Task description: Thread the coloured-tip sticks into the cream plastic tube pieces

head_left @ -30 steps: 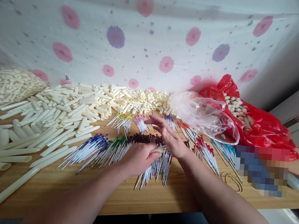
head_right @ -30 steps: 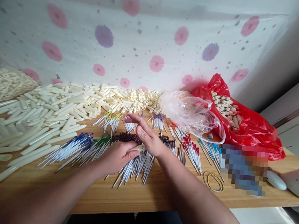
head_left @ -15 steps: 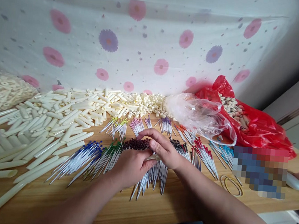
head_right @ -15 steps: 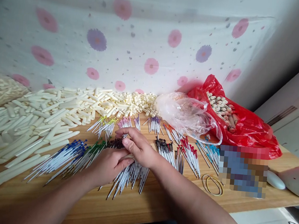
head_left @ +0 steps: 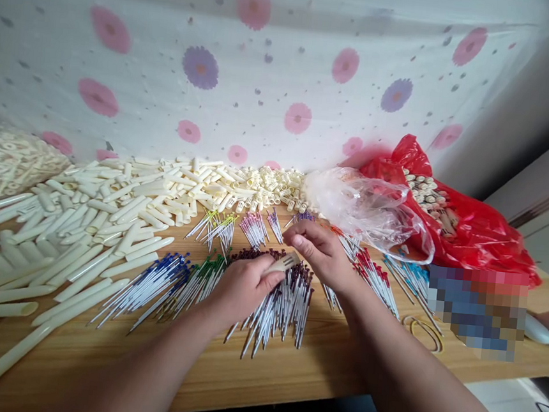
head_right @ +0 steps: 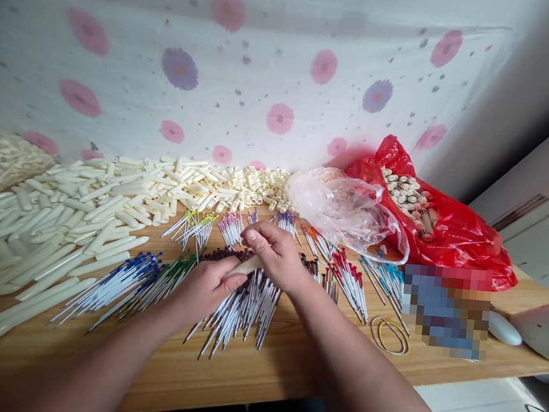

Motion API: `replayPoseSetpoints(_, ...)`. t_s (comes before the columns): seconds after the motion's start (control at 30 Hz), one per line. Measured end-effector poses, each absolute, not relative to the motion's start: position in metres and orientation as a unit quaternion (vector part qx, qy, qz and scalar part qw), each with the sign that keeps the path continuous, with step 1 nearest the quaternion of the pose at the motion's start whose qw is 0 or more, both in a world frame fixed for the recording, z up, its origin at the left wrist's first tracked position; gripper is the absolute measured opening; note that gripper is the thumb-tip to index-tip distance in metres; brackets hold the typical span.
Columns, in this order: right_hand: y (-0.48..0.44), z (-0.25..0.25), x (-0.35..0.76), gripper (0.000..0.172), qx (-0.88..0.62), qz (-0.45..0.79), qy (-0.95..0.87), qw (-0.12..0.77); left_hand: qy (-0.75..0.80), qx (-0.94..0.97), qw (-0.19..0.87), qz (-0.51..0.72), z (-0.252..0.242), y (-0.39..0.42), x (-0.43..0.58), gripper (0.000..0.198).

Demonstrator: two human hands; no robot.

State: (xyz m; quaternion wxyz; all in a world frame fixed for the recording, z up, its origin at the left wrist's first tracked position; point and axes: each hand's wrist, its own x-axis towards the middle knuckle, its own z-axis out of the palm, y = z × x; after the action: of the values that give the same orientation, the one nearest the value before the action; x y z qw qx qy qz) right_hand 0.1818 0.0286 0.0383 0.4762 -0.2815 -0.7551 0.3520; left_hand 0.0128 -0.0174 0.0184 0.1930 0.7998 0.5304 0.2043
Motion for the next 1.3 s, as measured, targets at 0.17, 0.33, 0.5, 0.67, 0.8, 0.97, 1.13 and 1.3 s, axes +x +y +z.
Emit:
replayPoseSetpoints(0.17,0.033,0.038,0.193,0.027,-0.285,0.346,-0.786,0.427,0.537,0.788,0.201,0.226,0.020,-0.014,0.006,0.026)
replayPoseSetpoints(0.33,0.030,0.025,0.176,0.028,-0.250,0.491,-0.663,0.507,0.492,0.819,0.220,0.197,0.021,-0.019,0.015,0.027)
replayPoseSetpoints(0.5,0.025,0.021,0.168,0.029,-0.237,0.542,-0.655,0.470,0.484,0.839,0.182,0.167,0.017,-0.022,0.019,0.026)
replayPoseSetpoints(0.67,0.024,0.022,0.169,0.034,-0.211,0.542,-0.688,0.434,0.510,0.830,0.165,0.155,0.015,-0.022,0.021,0.029)
replayPoseSetpoints(0.8,0.026,0.018,0.169,0.034,-0.195,0.577,-0.671,0.423,0.511,0.828,0.175,0.149,0.016,-0.023,0.021,0.028)
replayPoseSetpoints(0.97,0.025,0.014,0.168,0.032,-0.193,0.609,-0.652,0.409,0.478,0.852,0.171,0.130,0.017,-0.028,0.021,0.030)
replayPoseSetpoints(1.13,0.023,0.018,0.170,0.033,-0.199,0.584,-0.668,0.415,0.481,0.850,0.172,0.130,0.018,-0.027,0.022,0.031)
replayPoseSetpoints(1.3,0.024,0.028,0.170,0.035,-0.231,0.513,-0.698,0.442,0.481,0.832,0.216,0.173,0.017,-0.020,0.021,0.027)
